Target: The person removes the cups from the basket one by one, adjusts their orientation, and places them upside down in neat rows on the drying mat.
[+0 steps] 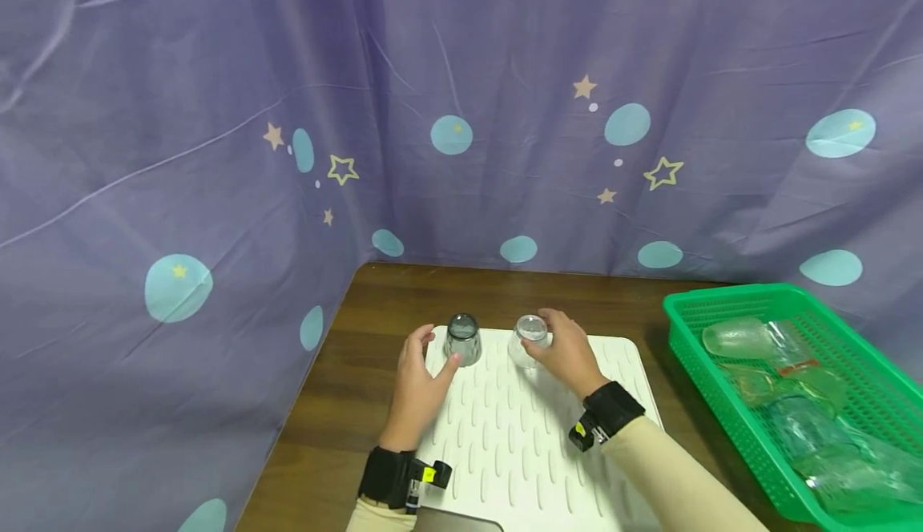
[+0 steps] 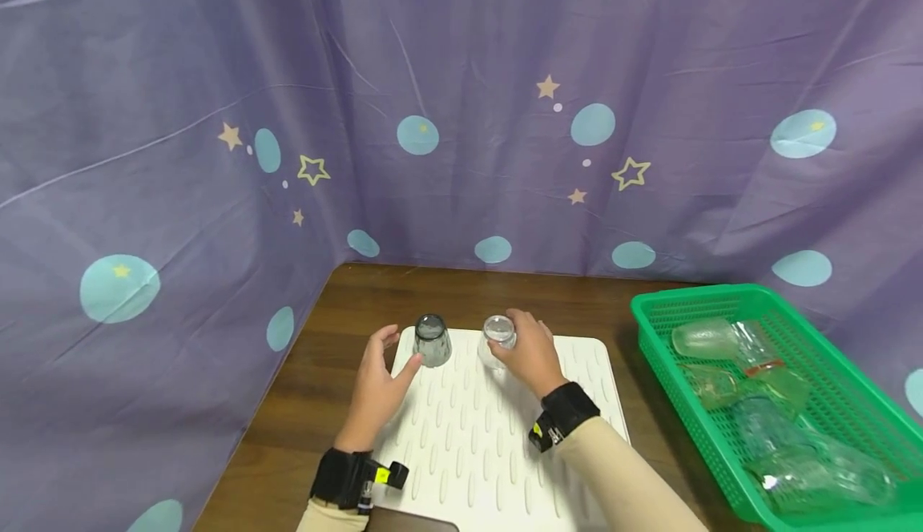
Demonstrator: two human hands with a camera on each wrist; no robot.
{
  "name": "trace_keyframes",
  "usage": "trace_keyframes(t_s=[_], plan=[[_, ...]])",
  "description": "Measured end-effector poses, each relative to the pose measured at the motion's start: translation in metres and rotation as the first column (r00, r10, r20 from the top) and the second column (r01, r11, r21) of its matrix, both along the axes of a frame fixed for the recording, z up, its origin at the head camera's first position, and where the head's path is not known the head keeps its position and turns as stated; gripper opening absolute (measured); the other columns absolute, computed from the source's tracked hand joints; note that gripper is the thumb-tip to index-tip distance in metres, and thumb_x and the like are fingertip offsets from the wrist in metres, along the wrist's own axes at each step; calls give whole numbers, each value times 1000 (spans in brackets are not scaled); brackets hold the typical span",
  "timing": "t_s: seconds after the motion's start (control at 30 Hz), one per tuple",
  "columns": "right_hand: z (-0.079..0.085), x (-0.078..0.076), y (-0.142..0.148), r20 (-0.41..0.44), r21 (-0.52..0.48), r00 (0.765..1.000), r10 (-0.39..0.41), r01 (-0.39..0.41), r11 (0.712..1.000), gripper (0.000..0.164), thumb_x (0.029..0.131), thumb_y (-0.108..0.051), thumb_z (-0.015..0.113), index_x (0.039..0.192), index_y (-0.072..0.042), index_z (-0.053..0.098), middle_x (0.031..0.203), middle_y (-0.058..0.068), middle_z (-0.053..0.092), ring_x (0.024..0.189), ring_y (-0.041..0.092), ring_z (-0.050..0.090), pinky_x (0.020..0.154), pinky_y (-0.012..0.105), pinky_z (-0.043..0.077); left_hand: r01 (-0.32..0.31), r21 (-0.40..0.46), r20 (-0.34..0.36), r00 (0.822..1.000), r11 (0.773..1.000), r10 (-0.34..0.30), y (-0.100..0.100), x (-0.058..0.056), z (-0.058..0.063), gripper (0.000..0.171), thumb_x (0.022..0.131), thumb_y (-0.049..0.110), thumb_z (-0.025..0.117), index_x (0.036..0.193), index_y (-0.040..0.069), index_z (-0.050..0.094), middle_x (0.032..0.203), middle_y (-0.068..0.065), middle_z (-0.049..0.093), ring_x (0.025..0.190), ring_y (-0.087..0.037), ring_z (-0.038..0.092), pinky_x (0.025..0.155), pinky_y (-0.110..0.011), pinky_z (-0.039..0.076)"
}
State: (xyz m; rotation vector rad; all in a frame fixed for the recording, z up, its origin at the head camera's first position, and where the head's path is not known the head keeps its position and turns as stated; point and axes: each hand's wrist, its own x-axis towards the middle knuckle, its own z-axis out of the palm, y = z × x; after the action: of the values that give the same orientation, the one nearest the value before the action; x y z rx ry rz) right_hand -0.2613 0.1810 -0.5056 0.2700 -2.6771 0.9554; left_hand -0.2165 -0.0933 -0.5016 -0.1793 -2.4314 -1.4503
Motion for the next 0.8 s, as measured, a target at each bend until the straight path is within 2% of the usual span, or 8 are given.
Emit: trace_keyframes(t_s=[0.13,0.27,0.33,0.5,0.6,0.7,0.8], plan=[[13,4,1,39,44,999,27,-28,999,79,86,-26,86,144,9,47,126,25,67,113,40,66,112,64,38,23,1,-12,1000,1000,-23,2,1,9,68,93,30,78,149,12,45,142,-11,55,135,-28,50,113,-52,42],[33,14,14,80,78,996,48,-54,996,82,90,-30,81,150,8,39,138,28,58,126,44,58,105,60,47,58,-9,-21,998,998,-58,3,0,19,72,95,33,76,155,15,41,148,-11,52,139,-28,47,114,-53,41],[45,19,28,71,119,997,38,-47,992,79,92,-29,77,150,8,40,141,29,54,130,45,54,102,60,49,86,-33,-1,996,996,-86,1,-1,23,76,96,38,74,160,20,36,153,-8,48,143,-27,45,115,-53,40],[77,28,85,50,229,999,-17,5,973,69,97,-26,70,149,8,41,143,32,47,130,51,47,99,65,46,165,-82,59,985,983,-160,2,-6,27,80,98,52,67,164,35,24,164,-1,36,149,-28,37,116,-57,39],[93,33,121,37,267,999,-40,29,963,66,98,-24,69,147,10,42,141,35,45,127,54,45,96,68,44,187,-74,50,982,980,-184,5,-6,27,79,99,53,65,164,35,24,165,-2,34,151,-29,35,116,-59,37],[102,41,156,20,301,998,-55,47,952,66,97,-22,70,145,14,42,140,38,43,125,57,43,94,70,43,210,-71,44,977,975,-208,9,-2,25,77,100,51,65,164,34,25,164,-1,35,151,-28,35,116,-59,38],[103,52,192,41,336,997,-68,50,941,70,98,-24,70,146,16,39,140,42,39,124,60,39,92,73,41,231,-75,58,972,970,-227,12,2,22,76,100,49,65,163,35,26,163,2,36,150,-25,37,115,-58,40]])
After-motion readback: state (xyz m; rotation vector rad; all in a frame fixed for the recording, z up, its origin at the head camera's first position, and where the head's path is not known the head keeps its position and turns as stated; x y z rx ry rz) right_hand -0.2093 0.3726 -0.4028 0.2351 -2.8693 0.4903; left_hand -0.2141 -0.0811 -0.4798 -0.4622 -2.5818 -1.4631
